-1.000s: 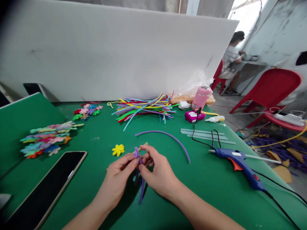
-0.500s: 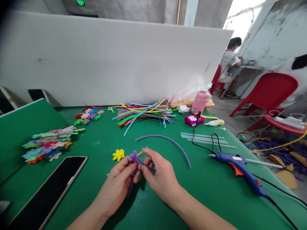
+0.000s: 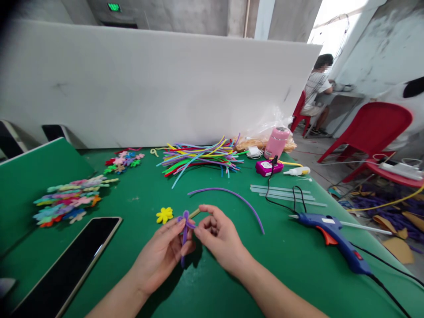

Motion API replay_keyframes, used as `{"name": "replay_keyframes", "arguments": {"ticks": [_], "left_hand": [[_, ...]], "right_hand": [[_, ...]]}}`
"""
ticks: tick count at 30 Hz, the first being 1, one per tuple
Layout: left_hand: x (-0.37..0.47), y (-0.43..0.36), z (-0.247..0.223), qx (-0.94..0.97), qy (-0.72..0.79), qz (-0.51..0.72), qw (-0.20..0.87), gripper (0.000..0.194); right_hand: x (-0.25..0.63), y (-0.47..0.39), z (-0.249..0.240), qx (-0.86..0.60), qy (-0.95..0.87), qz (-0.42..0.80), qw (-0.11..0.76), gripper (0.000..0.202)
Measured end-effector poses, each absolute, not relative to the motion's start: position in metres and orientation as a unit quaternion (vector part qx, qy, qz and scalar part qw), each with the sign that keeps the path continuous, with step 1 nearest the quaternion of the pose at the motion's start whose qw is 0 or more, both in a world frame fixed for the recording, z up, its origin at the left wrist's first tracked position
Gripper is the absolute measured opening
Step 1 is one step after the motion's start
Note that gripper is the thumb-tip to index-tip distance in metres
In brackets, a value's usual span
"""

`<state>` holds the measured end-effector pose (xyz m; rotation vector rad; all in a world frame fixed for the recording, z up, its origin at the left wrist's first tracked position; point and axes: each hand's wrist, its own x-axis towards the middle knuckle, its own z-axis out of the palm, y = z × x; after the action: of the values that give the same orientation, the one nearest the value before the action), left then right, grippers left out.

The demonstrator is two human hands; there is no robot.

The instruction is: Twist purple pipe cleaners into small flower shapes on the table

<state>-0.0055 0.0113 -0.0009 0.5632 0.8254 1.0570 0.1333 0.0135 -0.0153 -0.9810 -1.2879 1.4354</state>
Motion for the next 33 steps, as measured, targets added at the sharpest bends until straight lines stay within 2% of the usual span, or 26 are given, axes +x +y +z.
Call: {"name": "replay_keyframes", "arguments": {"ticks": [4,14,26,33], "left_hand": [[-0.0069,0.0123,-0.0016,0.249,0.363,0.475,0.761,0.014],[-0.0050,0.0130,-0.0029,0.302,0.408,0.505,0.698,0.010],[-0.0078,0.0131,-0.0035,0.312,0.394,0.494,0.709,0.007],[-0.0061,0.0109,-0.0033,0.314,0.384,0.479,0.724,0.006]], "right_hand": [[0.1348,0.0184,-0.0158,-0.384,-0.456,0.657,0.462,0.046],[0.1346,0.0164,-0.0223,-0.373,-0.511,0.627,0.455,0.045],[0.1337,0.0132,-0.0179,-0.367,-0.523,0.626,0.447,0.041],[0.1327,0.0113,-0.0146,-0.342,-0.515,0.651,0.441,0.045]]}}
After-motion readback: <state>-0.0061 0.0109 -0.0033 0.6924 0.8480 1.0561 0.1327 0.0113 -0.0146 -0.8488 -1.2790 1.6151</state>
